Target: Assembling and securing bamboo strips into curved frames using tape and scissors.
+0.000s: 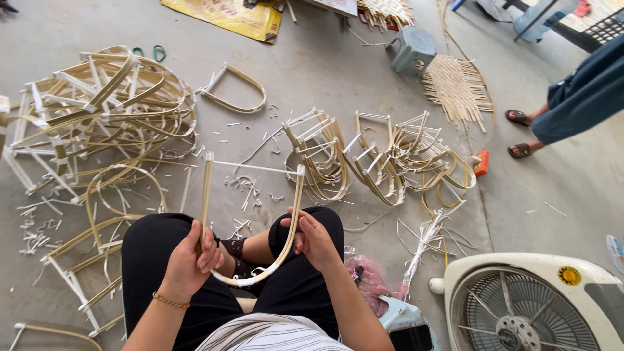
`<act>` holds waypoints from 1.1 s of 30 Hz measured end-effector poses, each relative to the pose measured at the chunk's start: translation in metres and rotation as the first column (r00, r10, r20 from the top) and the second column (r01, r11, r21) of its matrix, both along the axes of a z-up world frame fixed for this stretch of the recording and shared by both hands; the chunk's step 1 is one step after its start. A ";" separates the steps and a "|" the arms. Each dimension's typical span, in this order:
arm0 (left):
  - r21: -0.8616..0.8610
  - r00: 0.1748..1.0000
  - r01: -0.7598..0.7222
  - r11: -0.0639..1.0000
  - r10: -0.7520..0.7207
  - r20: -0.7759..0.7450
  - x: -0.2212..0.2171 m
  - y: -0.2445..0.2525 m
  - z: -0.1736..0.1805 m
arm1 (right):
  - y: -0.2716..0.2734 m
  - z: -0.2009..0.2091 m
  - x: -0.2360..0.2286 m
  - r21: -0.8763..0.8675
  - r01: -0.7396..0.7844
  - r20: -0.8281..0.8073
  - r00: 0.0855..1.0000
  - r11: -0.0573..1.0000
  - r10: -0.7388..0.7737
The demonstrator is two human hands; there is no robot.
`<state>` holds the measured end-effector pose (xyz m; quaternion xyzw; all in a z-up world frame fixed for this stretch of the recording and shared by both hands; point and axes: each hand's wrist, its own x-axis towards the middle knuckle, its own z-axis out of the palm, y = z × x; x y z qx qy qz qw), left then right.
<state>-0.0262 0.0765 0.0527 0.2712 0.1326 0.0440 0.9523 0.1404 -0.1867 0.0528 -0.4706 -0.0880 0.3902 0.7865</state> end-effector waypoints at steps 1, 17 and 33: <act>0.023 1.000 0.021 1.000 -0.021 0.006 0.001 -0.001 0.001 | -0.002 0.003 0.001 0.024 -0.016 -0.015 1.000 1.000 0.016; -0.096 0.987 0.099 0.990 -0.086 0.133 -0.012 0.003 -0.027 | -0.010 0.029 -0.014 0.035 -0.082 0.130 0.989 0.996 0.077; 0.367 0.989 -0.098 0.925 0.132 -0.068 -0.006 0.000 -0.007 | -0.011 0.044 -0.027 -0.175 -0.068 0.319 0.940 0.982 0.122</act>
